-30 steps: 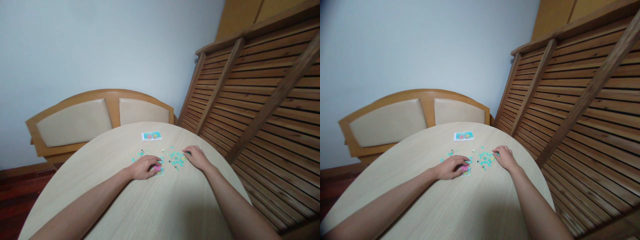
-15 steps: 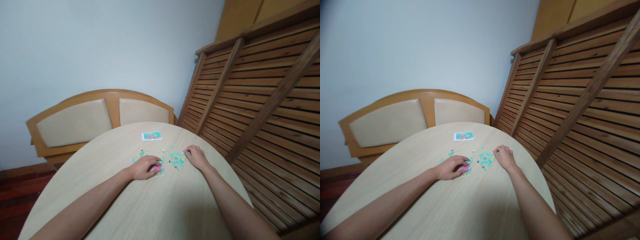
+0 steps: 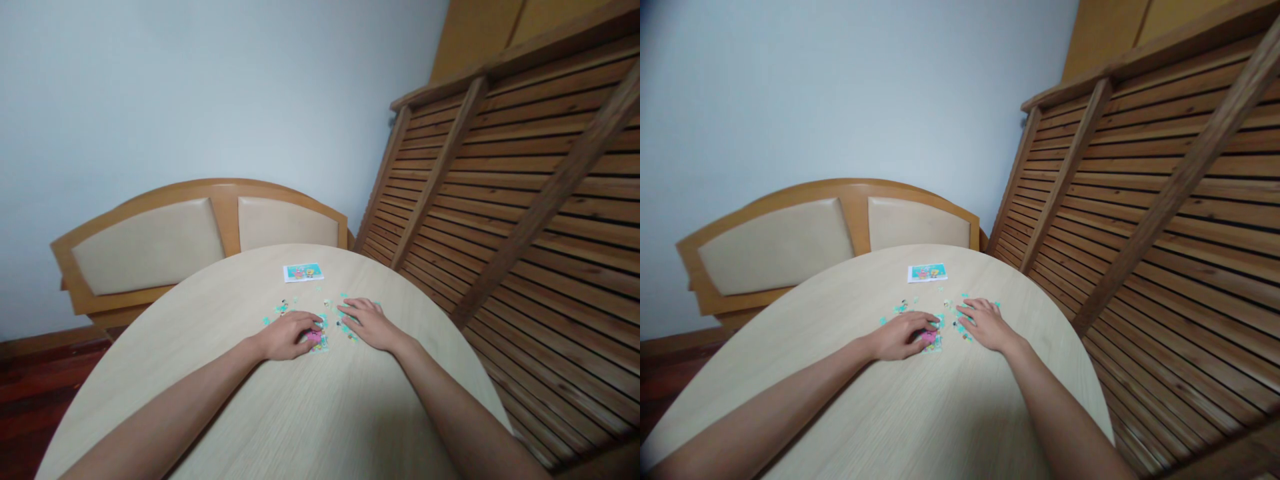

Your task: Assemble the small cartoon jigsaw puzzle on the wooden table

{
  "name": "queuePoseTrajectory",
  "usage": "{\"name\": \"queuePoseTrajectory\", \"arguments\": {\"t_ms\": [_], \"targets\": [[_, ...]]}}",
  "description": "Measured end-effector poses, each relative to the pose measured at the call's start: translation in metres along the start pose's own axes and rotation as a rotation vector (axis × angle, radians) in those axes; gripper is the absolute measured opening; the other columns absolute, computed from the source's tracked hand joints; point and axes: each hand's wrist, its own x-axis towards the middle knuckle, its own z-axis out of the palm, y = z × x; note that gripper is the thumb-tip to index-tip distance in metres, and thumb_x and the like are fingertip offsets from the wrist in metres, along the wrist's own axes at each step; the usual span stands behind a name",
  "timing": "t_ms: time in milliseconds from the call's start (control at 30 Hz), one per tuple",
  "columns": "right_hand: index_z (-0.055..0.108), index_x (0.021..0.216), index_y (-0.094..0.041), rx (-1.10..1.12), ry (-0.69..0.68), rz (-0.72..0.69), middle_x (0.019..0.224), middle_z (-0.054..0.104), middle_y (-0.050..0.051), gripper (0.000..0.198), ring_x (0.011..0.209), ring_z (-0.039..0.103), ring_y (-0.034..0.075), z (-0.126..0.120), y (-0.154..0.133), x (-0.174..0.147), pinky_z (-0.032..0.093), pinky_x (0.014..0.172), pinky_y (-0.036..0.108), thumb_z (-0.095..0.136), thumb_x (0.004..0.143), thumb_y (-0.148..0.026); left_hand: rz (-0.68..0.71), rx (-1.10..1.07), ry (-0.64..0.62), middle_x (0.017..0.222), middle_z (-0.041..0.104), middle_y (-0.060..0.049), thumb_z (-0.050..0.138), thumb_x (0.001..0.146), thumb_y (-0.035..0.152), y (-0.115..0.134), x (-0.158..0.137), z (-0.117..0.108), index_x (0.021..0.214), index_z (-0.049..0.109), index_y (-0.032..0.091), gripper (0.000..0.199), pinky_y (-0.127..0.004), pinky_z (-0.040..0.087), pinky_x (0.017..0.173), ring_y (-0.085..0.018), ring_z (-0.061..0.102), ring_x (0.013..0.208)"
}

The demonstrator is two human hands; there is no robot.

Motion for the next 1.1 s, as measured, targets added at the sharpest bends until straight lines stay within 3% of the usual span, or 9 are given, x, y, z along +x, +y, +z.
{"name": "queuePoseTrajectory", "arguments": {"t_ms": [200,433,700,967,1100], "targets": [[0.056,0.137,-0.028,0.037,0.044,-0.019,0.143,0.056,0.009,0.048,0.133,0.044,0.028,-0.008,0.007,-0.002,0.032,0.11,0.051,0.051,0.096,-0.051,-0.005,0.006,-0.01,0.127,0.065,-0.011,0.053,0.096,0.031,0.001,0.0,-0.001,0.115,0.064,0.019,0.024,-0.038,0.046,0.104,-0.024,0.06,0.119],[0.071,0.119,-0.026,0.03,0.081,0.077,0.133,0.062,0.01,0.032,0.126,0.05,0.028,-0.019,0.036,-0.009,0.037,0.107,0.049,0.055,0.093,-0.034,-0.006,0.008,-0.017,0.128,0.065,-0.011,0.054,0.095,0.031,0.0,-0.004,-0.002,0.115,0.063,0.02,0.024,-0.039,0.046,0.104,-0.025,0.06,0.119],[0.074,0.113,-0.03,0.061,0.072,0.039,0.132,0.061,0.009,0.027,0.126,0.05,0.028,-0.02,0.032,-0.01,0.038,0.107,0.05,0.056,0.093,-0.034,-0.011,-0.009,-0.01,0.127,0.065,-0.01,0.054,0.097,0.032,0.0,-0.004,-0.002,0.115,0.064,0.02,0.024,-0.039,0.046,0.105,-0.024,0.06,0.12],[0.065,0.129,-0.036,0.039,-0.021,-0.05,0.143,0.055,0.007,0.036,0.133,0.044,0.028,-0.015,0.021,-0.006,0.033,0.11,0.051,0.048,0.098,-0.042,-0.01,0.015,-0.017,0.128,0.064,-0.01,0.054,0.096,0.031,0.001,-0.003,-0.003,0.116,0.063,0.02,0.024,-0.038,0.046,0.105,-0.024,0.059,0.12],[0.057,0.138,-0.029,0.041,0.042,0.005,0.144,0.054,0.009,0.043,0.133,0.044,0.027,-0.015,0.03,-0.007,0.033,0.11,0.051,0.048,0.097,-0.033,-0.011,0.01,-0.016,0.128,0.064,-0.01,0.054,0.096,0.031,0.0,-0.004,-0.002,0.116,0.063,0.02,0.024,-0.038,0.046,0.105,-0.024,0.059,0.121]]}}
